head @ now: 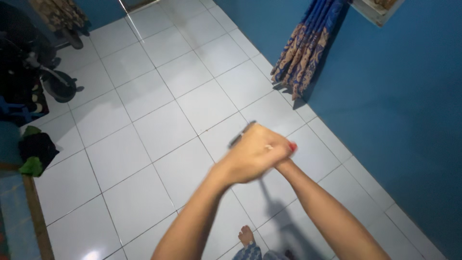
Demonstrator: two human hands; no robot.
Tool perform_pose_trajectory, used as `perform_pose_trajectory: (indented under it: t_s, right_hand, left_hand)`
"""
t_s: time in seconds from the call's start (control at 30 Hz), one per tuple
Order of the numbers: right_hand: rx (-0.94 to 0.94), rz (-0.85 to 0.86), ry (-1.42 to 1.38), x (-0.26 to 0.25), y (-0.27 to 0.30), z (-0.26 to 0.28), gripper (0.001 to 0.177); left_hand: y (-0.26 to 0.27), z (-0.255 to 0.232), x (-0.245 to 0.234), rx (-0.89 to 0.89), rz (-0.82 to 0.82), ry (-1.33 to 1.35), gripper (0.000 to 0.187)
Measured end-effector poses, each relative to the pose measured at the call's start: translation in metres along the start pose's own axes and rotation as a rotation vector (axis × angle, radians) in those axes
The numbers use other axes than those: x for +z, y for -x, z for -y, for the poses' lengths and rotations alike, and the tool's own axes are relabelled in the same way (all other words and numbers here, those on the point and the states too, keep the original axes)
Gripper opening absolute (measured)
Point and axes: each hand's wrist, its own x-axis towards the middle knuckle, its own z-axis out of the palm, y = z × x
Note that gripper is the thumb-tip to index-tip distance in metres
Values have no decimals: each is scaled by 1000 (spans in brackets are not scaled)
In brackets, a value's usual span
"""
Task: The person sweeps a tiled floor using a broom, moving debris towards a corner and then pulling the broom across the surface.
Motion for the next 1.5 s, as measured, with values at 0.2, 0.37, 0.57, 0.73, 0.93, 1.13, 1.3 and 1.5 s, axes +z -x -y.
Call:
perform_pose_trajectory:
  t_s: [0.2,0.37,0.57,0.73,0.93,1.13,1.3,1.5]
  right_hand:
    - [172,-399,1032,12,57,-20,24]
    - [442,-455,1020,-28,109,-95,28]
    - [89,-411,621,-63,104,-131,45]
    - [-153,-667,426,-70,83,-112,28]
    - [-194,-607,429,-93,112,-52,26]
    - [-111,-397,536,-100,160,28,25]
    - [258,-647,1064,-117,207,-1,24]
    - [329,-726,1077,-156,262,-123,23]
  left_hand:
    - [21,20,-12,100,-408,559,31]
    - [15,97,42,-173,-411,546,34]
    - [-13,63,76,-219,-143,251,36]
    - [-45,47,111,-205,-47,-38,30]
    - [-58,36,172,14,89,-101,23]
    - [-66,-20,116,50,1,198,27]
    - [-80,33,143,-81,-159,457,40]
    - [-67,83,194,-241,7,265,42]
